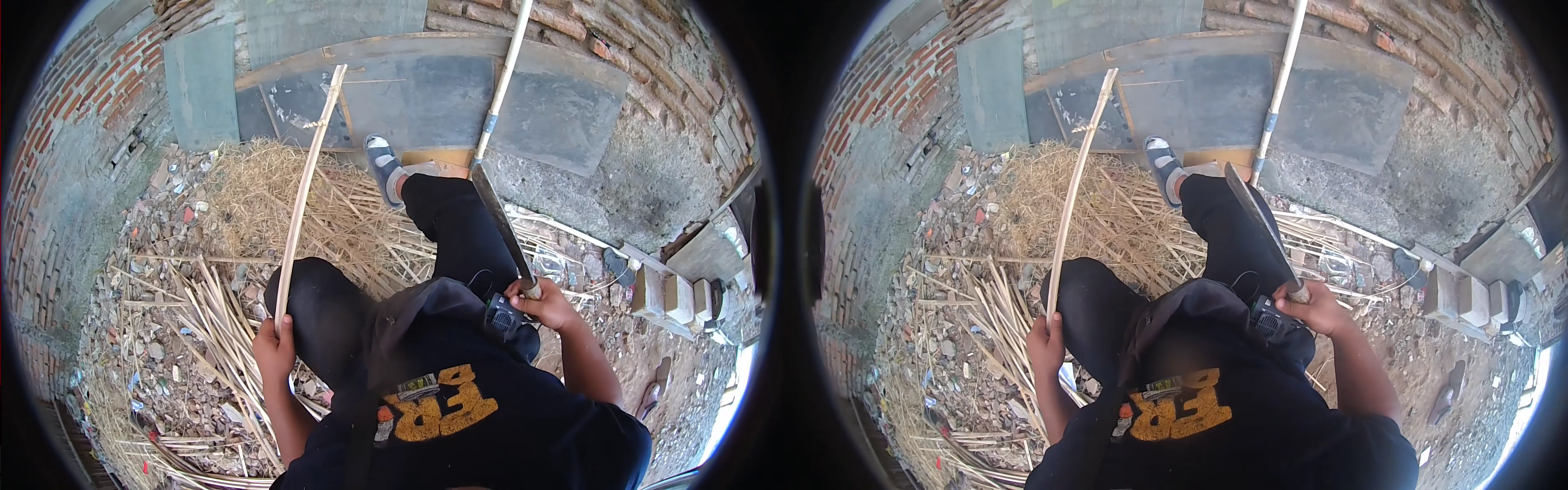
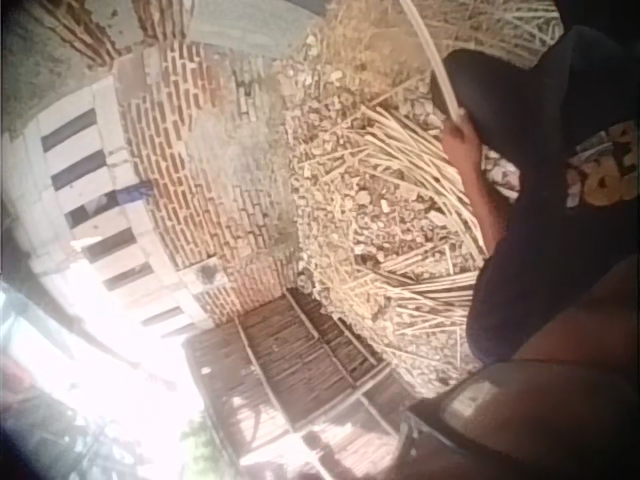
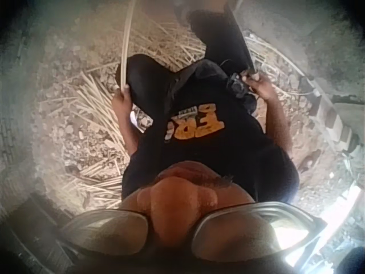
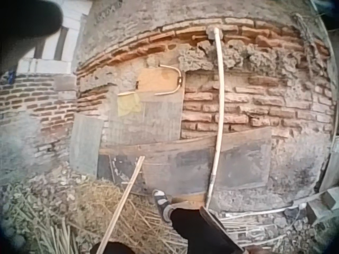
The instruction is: The person shaves thin strips of wood using a knife while sitting on the ground, rotating the piece of wood to reach different sides.
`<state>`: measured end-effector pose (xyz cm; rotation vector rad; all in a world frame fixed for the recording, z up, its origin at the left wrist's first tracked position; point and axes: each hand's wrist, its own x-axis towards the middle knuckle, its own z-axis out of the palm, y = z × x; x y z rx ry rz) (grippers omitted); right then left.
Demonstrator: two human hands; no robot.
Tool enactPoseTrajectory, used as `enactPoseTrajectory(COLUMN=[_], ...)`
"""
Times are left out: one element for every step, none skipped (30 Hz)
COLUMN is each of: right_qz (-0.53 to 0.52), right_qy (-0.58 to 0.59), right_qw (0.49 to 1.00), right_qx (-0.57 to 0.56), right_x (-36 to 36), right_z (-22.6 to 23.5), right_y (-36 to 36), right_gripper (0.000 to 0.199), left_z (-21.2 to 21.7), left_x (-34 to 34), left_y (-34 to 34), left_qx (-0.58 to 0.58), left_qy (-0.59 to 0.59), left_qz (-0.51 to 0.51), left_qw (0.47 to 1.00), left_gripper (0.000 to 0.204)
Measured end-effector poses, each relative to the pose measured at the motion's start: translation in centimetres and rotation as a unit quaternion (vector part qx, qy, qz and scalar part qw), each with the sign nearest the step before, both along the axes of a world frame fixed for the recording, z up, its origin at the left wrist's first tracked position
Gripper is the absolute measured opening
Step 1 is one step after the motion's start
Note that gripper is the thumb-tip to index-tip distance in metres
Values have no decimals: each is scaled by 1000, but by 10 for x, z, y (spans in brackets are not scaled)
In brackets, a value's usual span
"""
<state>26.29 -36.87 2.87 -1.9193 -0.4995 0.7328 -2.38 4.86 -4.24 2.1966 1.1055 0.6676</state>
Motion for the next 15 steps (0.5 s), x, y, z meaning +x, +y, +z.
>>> enactPoseTrajectory(right_qz=[6, 20, 26, 31, 35, 42, 47, 57, 67, 85, 89, 99, 109, 117, 119], right_qy=[6, 2, 5, 9, 14, 17, 20, 27, 34, 34, 37, 55, 74, 75, 75], right_qw=[1000, 1000, 1000, 999, 999, 999, 999, 998, 996, 995, 995, 993, 991, 990, 990], right_qx=[-7, 12, 13, 8, 2, 9, 10, 24, 38, 32, 33, 25, 16, 18, 18], right_x=[3, 9, 13, 17, 22, 26, 32, 37, 43, 49, 54, 61, 67, 73, 79], right_z=[-1, -9, -12, -15, -17, -21, -25, -31, -34, -36, -40, -44, -47, -50, -52], right_y=[1, 1, 3, 5, 9, 12, 15, 18, 22, 26, 28, 30, 32, 34, 36], right_gripper=[19, 18, 18, 18, 18, 17, 17, 17, 17, 18, 18, 19, 20, 20, 20], left_z=[3, 4, 4, 3, 4, 7, 11, 15, 19, 22, 24, 23, 23, 23, 23], left_x=[1, 1, 1, 0, 0, 0, 1, 1, 2, 2, 2, 2, 2, 4, 6], left_y=[-3, -5, -6, -7, -8, -11, -14, -18, -21, -24, -27, -30, -32, -33, -33], left_qx=[2, 2, 4, -1, -6, -8, -7, -19, -30, -25, -24, -23, -22, -23, -13], left_qy=[10, 10, 14, 13, 12, 27, 31, 45, 59, 56, 58, 60, 62, 62, 65], left_qz=[5, 5, 11, 11, 11, 18, 23, 22, 22, 30, 34, 38, 40, 44, 46], left_qw=[1000, 1000, 1000, 1000, 1000, 999, 999, 999, 998, 998, 997, 997, 997, 997, 997], left_gripper=[53, 53, 53, 53, 53, 53, 53, 53, 54, 54, 54, 54, 54, 54, 54])
